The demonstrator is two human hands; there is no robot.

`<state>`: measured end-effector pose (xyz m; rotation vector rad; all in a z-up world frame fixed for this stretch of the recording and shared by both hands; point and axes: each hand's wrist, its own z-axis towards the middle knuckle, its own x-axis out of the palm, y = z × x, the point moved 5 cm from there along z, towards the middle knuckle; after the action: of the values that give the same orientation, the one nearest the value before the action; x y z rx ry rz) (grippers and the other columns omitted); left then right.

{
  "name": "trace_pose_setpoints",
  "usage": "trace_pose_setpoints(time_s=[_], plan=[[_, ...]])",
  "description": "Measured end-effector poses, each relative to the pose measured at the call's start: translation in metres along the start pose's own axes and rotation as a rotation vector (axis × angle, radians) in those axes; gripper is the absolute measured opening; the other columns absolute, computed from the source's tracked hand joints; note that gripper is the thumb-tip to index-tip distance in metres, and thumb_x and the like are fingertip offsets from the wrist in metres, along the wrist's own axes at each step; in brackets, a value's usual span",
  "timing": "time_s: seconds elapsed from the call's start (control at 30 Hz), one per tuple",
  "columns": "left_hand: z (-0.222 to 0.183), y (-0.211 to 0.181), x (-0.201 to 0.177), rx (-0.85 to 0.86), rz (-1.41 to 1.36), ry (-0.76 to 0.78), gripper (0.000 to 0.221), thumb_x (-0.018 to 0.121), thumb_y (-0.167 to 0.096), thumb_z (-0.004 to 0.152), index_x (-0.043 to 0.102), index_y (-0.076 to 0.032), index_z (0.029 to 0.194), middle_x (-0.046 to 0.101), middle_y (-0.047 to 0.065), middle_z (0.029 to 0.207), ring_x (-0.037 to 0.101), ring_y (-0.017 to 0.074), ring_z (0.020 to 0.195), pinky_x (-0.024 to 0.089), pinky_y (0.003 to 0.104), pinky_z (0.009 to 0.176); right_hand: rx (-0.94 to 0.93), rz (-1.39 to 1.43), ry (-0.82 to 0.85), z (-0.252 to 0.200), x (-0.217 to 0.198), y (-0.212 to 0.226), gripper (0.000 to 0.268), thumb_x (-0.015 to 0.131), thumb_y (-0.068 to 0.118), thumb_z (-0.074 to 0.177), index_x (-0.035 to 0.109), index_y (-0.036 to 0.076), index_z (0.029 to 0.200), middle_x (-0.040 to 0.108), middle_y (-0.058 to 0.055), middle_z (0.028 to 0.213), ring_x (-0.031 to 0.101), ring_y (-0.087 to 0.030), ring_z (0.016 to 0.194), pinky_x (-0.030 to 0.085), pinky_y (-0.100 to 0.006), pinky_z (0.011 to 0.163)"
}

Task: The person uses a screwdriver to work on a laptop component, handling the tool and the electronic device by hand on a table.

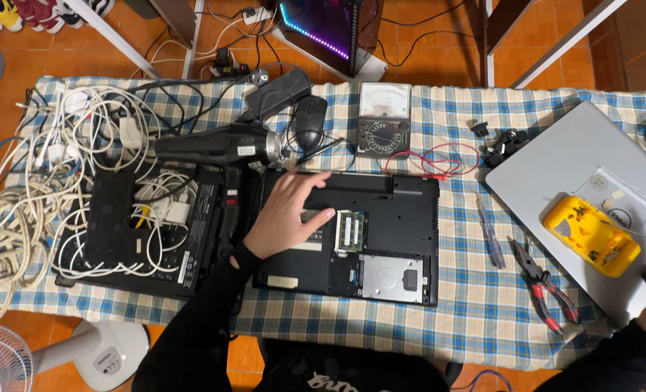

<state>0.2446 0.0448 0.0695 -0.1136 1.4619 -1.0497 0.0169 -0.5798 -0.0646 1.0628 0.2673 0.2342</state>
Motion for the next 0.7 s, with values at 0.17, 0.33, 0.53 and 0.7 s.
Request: trace_pose_setpoints(time_s=[0.17,0.33,0.53,0.7], plan=[[-0.032,-0.024,-0.021,-0.052,0.051,-0.158,0.06,0.065,-0.039,0.102,0.05,-0.003,0.148,0.059,0.018,0.139,0.046,0.0373,0.139,0.02,0.059,0.124,-0.004,0.025,0.002,0.007,-0.001,-0.003,0.032,0.058,0.021,0.12,0.069,-0.009,0.126,0.073,-0.017,0.109,0.064,-0.02,0.088,0.047,-0.033,0.074],[-0.078,-0.04,-0.018,-0.191,0.19,-0.339,0.051,0.059,-0.034,0.103,0.053,-0.003,0.143,0.06,0.017,0.136,0.051,0.0346,0.136,0.018,0.063,0.126,0.005,0.052,-0.005,0.007,0.001,-0.005,0.032,0.058,0.021,0.12,0.07,-0.009,0.126,0.073,-0.017,0.108,0.064,-0.02,0.087,0.047,-0.033,0.073],[-0.094,-0.034,-0.005,-0.213,0.177,-0.451,0.05,0.056,-0.032,0.107,0.052,0.003,0.143,0.059,0.02,0.14,0.052,0.0368,0.137,0.027,0.06,0.128,0.007,0.05,-0.017,0.007,-0.006,-0.003,0.032,0.059,0.021,0.12,0.07,-0.009,0.126,0.073,-0.017,0.107,0.064,-0.02,0.086,0.047,-0.033,0.072],[-0.093,-0.033,-0.002,-0.192,0.193,-0.421,0.054,0.059,-0.031,0.105,0.05,0.005,0.144,0.056,0.022,0.144,0.049,0.0432,0.139,0.036,0.057,0.122,0.017,0.055,-0.021,0.006,-0.004,-0.004,0.032,0.059,0.021,0.12,0.07,-0.009,0.126,0.073,-0.017,0.107,0.063,-0.02,0.085,0.046,-0.033,0.072]])
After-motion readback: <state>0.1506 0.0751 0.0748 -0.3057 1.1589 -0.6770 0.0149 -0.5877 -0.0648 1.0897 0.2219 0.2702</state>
